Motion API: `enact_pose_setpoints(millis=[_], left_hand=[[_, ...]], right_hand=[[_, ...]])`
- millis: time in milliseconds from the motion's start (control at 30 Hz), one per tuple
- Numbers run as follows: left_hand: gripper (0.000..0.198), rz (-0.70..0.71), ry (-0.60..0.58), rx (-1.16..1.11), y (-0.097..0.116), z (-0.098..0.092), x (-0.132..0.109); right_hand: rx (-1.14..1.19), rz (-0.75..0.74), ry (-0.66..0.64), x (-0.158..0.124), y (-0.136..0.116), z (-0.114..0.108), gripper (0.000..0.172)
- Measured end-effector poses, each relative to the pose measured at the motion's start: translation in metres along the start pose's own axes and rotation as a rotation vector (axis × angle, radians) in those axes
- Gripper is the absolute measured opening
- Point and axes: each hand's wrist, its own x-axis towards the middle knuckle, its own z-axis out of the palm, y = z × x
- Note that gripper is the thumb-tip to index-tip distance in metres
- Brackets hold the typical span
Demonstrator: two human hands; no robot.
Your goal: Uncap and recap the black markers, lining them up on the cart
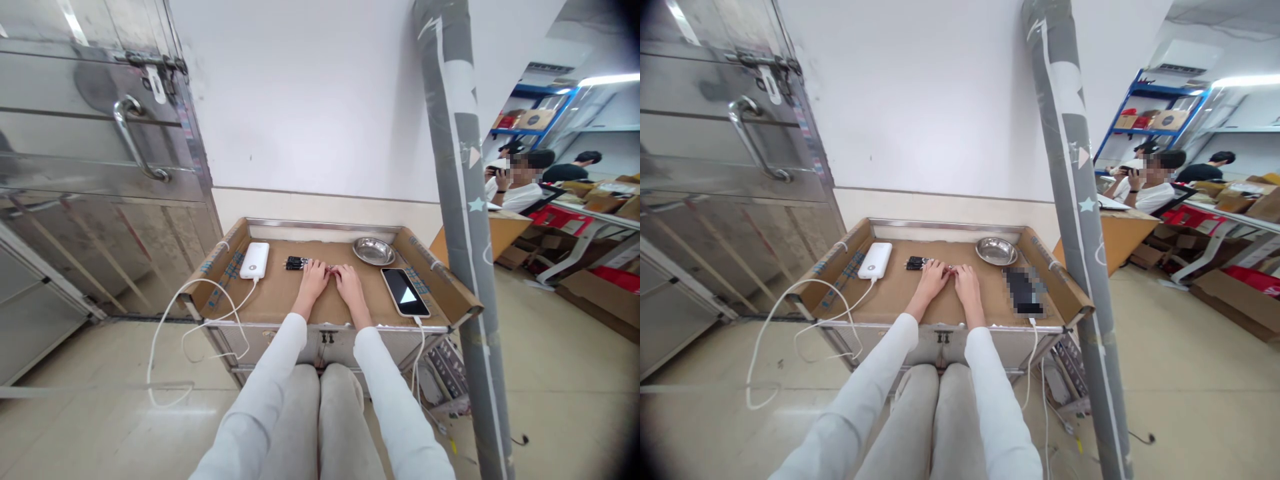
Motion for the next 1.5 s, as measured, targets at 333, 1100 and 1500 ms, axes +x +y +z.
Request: enact_pose_setpoints(millis=[333, 1100, 1500], left_hand=[[0.017, 0.000, -0.005, -0.002, -0.0014, 0.0018, 0.0005], [0.014, 0.000, -0.019, -0.067, -0.0027, 0.0020, 0.0029], [0.014, -0.001, -0.028, -0.074, -0.0034, 0.0026, 0.0031]], right_hand=[[0.006, 0.000, 0.010, -0.0005, -0.0021, -0.0007, 0.026], [-0.025, 0.034, -0.023, 0.0012, 0.0006, 0.0009, 0.024], [-0.003, 0.050, -0.015, 0.0012, 0.0021, 0.0033, 0.025]])
